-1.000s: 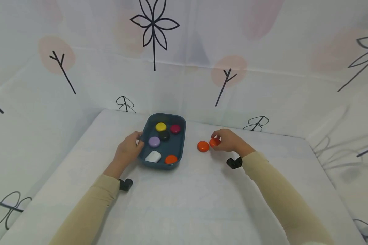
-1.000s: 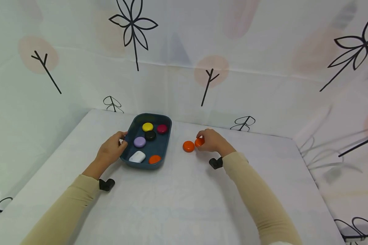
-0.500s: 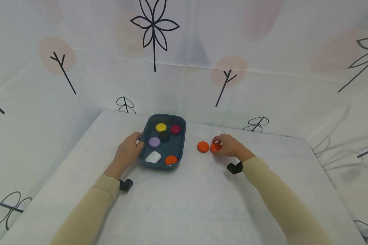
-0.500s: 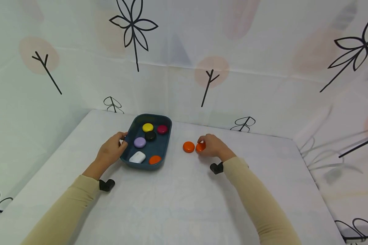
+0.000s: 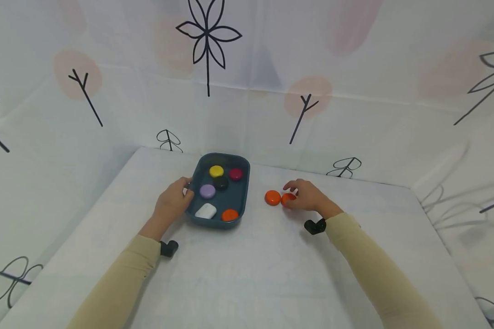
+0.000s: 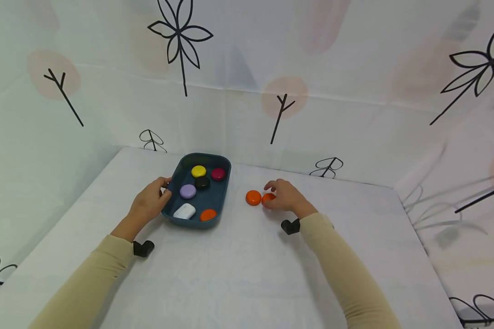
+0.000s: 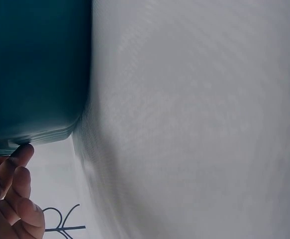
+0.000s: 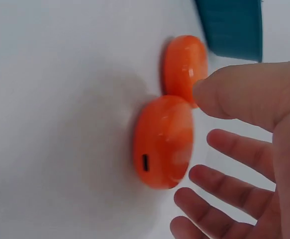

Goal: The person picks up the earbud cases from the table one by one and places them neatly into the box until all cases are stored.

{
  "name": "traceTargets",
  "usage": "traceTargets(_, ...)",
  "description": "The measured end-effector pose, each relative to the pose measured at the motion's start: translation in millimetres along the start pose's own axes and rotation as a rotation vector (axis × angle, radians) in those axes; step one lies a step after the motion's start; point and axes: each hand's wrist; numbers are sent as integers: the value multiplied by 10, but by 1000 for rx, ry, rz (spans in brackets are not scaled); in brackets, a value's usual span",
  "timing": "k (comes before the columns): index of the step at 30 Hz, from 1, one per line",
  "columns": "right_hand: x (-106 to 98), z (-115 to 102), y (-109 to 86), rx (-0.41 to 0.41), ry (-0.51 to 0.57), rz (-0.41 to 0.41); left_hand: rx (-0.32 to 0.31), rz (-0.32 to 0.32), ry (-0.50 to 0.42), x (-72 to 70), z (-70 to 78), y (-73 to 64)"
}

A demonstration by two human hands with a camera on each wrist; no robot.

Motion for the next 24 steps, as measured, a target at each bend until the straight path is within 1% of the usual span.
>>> traceTargets(7,-69,-100,14,-40,42,47,6,-7,-8,-19,11,-16)
traceTargets(10,-75,-152,34,-96,54,78,1,-8,-12,-18,11,-16)
traceTargets(14,-82,-250,72,-177,66,98,1,-7,-4,-15,6,-8)
traceTargets(21,-101,-456,168,-239,61,93,3,6,3,-9,9,-14)
traceTargets(24,-108,-544,213,-282,65,86,2,8,3,0,9,-9)
Point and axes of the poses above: each hand's wrist, its own y-axis towards the middle knuckle, its own x-axis out of the palm, z = x × y, and after that the axes turned 10 degrees about -x, right-handed
